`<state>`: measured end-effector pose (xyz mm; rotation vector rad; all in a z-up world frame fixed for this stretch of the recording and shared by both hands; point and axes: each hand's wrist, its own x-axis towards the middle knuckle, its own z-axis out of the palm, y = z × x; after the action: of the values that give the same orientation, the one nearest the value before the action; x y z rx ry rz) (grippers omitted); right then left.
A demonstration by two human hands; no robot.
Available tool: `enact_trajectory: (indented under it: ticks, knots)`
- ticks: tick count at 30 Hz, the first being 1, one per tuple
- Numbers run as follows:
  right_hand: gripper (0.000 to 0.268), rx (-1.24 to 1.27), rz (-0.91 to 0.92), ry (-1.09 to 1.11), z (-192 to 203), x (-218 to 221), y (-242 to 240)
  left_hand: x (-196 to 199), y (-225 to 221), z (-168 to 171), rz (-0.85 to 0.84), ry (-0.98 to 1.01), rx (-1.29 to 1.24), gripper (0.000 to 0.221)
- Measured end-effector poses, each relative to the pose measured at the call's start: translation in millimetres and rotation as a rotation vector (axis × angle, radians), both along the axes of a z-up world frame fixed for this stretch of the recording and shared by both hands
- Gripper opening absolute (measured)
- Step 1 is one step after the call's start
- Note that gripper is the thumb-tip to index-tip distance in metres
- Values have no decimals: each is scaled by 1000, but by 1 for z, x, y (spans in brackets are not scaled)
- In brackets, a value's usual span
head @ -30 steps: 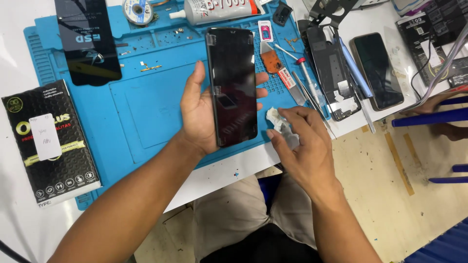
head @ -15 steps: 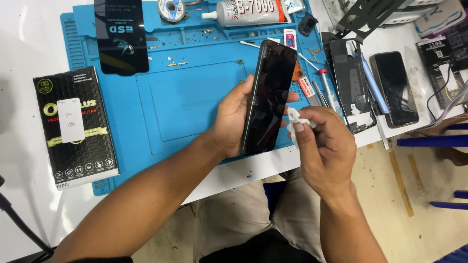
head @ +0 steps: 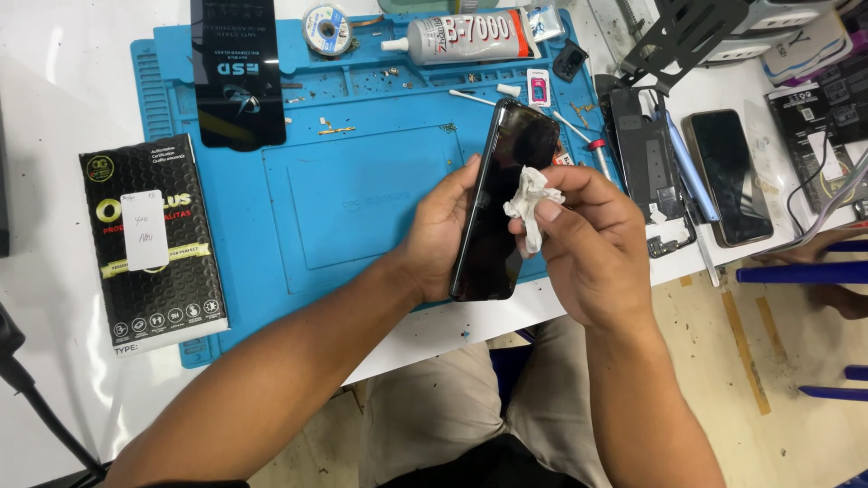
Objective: Cleaning a smartphone screen with a cloth and testing the charging port with a cable
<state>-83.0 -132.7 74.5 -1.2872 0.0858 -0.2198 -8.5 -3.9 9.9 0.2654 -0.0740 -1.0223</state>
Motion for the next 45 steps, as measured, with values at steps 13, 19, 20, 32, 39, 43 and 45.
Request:
enact_trajectory:
  ticks: [13,19,20,32,39,43,45]
  knots:
    - [15,-109,-150,-171,-12,7,-4,-16,-5,28,149,49,329,45]
    - [7,-243,-151,-194,-9,1,-8,-17,-5,10,194,48,211,45]
    - [7,-267,-158,-171,-5,0,-8,-18,-5,10,194,54,203,44]
    - [43,-299,-81,-96,-5,-7,-6,-18,-7,3,185,69,167,49]
    - [43,-382,-83,-78,-7,-11,-5,-18,-12,-16,175,76,115,44]
    - [31,-530,-111,-140,0,-12,0,-18,-10,-14,174,46,20,46]
    - [27,-597,-132,-165,3,-13,1,-11,-9,-14,180,33,-3,45]
